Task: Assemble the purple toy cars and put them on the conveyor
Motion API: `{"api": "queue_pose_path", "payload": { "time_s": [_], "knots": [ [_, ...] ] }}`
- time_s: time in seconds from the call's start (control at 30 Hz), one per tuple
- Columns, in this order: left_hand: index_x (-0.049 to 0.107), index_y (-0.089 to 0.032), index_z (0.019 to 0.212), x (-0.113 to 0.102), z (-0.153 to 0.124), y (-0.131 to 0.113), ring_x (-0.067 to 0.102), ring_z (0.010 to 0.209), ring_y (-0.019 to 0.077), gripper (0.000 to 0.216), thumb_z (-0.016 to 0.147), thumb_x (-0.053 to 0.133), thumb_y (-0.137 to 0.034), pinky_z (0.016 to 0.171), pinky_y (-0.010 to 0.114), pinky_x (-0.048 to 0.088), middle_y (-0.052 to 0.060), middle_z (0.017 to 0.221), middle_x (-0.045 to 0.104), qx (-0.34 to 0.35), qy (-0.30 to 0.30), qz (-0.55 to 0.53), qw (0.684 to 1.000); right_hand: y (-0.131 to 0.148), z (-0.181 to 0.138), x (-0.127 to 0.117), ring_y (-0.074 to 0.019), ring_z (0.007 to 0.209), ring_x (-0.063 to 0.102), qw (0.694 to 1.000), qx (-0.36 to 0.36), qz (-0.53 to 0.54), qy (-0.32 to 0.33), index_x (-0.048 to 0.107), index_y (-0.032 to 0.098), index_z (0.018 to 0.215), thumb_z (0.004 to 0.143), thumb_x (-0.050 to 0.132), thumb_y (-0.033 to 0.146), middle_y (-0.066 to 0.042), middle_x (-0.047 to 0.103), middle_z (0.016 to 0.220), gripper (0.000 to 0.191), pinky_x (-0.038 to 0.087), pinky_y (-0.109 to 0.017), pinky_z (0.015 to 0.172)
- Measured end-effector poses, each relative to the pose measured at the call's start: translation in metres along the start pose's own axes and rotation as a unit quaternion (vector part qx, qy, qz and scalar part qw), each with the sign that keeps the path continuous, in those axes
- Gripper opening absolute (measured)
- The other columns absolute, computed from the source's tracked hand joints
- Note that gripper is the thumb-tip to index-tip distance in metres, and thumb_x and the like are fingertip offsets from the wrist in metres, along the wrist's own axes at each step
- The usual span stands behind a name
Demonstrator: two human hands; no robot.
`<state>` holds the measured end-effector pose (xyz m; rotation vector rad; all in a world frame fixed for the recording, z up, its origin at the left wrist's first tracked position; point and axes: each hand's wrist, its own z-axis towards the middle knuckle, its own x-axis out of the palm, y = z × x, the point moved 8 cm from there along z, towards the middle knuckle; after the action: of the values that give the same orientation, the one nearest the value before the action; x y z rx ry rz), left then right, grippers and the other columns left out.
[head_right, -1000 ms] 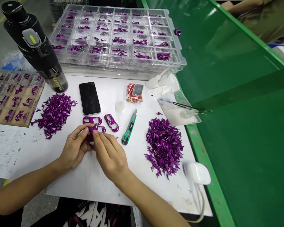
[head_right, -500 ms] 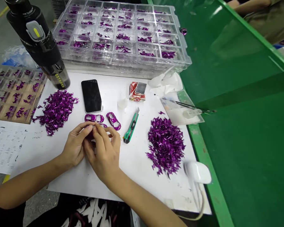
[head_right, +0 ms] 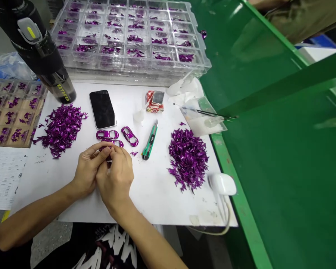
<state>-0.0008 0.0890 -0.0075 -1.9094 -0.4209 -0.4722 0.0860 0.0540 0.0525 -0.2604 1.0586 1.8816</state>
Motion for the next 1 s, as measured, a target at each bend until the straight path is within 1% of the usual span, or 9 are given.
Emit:
{"api": "queue_pose_path", "payload": {
  "time_s": [0.1,0.2,0.33,0.43,0.53,0.7,0.8,0.9,1.0],
  "knots": [
    [0.078,-0.018,0.112,0.003,-0.006,-0.006,0.072,0.101,0.0225,0.032,0.087,0.076,-0.038,0.093,0.035,0.061,0.008,0.107,0.078,0.033,0.032,0.061,0.997,0.0,-0.003,-0.01,-0.0238,0.107,0.072,0.999,-0.044,0.019,0.012,0.063,0.018,0.112,0.091,0.062,0.01,-0.013,0.075,0.11,0.023,0.063,-0.041,0.089],
    [0.063,-0.024,0.14,0.012,-0.012,-0.006,0.061,0.129,0.0275,0.046,0.095,0.065,-0.034,0.107,0.04,0.055,0.009,0.137,0.067,0.052,0.111,0.135,0.983,-0.014,0.0,-0.018,-0.0275,0.126,0.064,0.989,-0.064,0.046,0.128,0.058,0.019,0.136,0.093,0.061,0.018,-0.016,0.066,0.136,0.043,0.059,-0.047,0.101],
    [0.058,-0.031,0.144,0.016,-0.015,-0.005,0.062,0.125,0.023,0.047,0.097,0.058,-0.024,0.103,0.037,0.057,0.006,0.138,0.063,0.11,0.155,0.228,0.955,-0.066,0.03,-0.028,-0.0283,0.114,0.071,0.954,0.051,0.08,0.284,0.067,0.025,0.128,0.092,0.065,0.04,-0.009,0.07,0.132,0.04,0.061,-0.046,0.098],
    [0.068,-0.028,0.13,0.012,-0.014,-0.008,0.066,0.108,0.0201,0.042,0.088,0.07,-0.023,0.089,0.032,0.062,0.006,0.121,0.068,0.128,0.115,0.281,0.944,-0.111,0.075,-0.027,-0.0299,0.108,0.072,0.96,0.148,0.046,0.232,0.07,0.024,0.119,0.086,0.069,0.048,-0.011,0.074,0.12,0.041,0.058,-0.051,0.099],
    [0.068,-0.023,0.12,0.007,-0.012,-0.005,0.067,0.093,0.0189,0.041,0.08,0.078,-0.025,0.068,0.026,0.062,0.005,0.105,0.07,0.075,0.081,0.285,0.952,-0.138,0.105,0.007,-0.0311,0.12,0.066,0.959,0.192,0.057,0.201,0.063,0.021,0.126,0.077,0.077,0.043,-0.013,0.07,0.128,0.055,0.053,-0.051,0.105],
    [0.06,-0.02,0.115,0.002,-0.009,0.002,0.072,0.075,0.0163,0.041,0.079,0.079,-0.025,0.072,0.031,0.063,0.004,0.093,0.072,-0.006,0.059,0.224,0.973,-0.132,0.105,0.05,-0.0263,0.093,0.072,0.949,0.162,0.111,0.246,0.067,0.018,0.11,0.082,0.07,0.044,-0.007,0.074,0.094,0.038,0.057,-0.049,0.094],
    [0.061,-0.021,0.122,0.001,-0.006,0.005,0.072,0.076,0.0171,0.043,0.082,0.076,-0.025,0.068,0.031,0.063,0.006,0.095,0.071,-0.022,0.059,0.189,0.98,-0.112,0.099,0.019,-0.0189,0.068,0.067,0.935,0.192,0.239,0.178,0.069,0.021,0.103,0.089,0.065,0.053,-0.003,0.069,0.085,0.036,0.061,-0.04,0.068],
    [0.062,-0.024,0.13,0.001,-0.004,0.007,0.071,0.082,0.0184,0.046,0.085,0.073,-0.025,0.064,0.031,0.065,0.007,0.101,0.069,-0.037,0.064,0.155,0.985,-0.094,0.091,-0.027,-0.0114,0.042,0.046,0.916,0.248,0.308,0.065,0.067,0.022,0.077,0.088,0.069,0.053,0.003,0.053,0.059,0.033,0.044,-0.03,0.039],
    [0.065,-0.024,0.127,0.001,-0.002,0.007,0.068,0.086,0.0175,0.041,0.086,0.073,-0.026,0.065,0.03,0.065,0.006,0.105,0.067,-0.036,0.063,0.149,0.986,-0.076,0.085,-0.065,-0.0115,0.043,0.042,0.921,0.213,0.318,-0.071,0.061,0.023,0.071,0.077,0.083,0.041,0.005,0.046,0.055,0.029,0.038,-0.028,0.035]
  ]
}}
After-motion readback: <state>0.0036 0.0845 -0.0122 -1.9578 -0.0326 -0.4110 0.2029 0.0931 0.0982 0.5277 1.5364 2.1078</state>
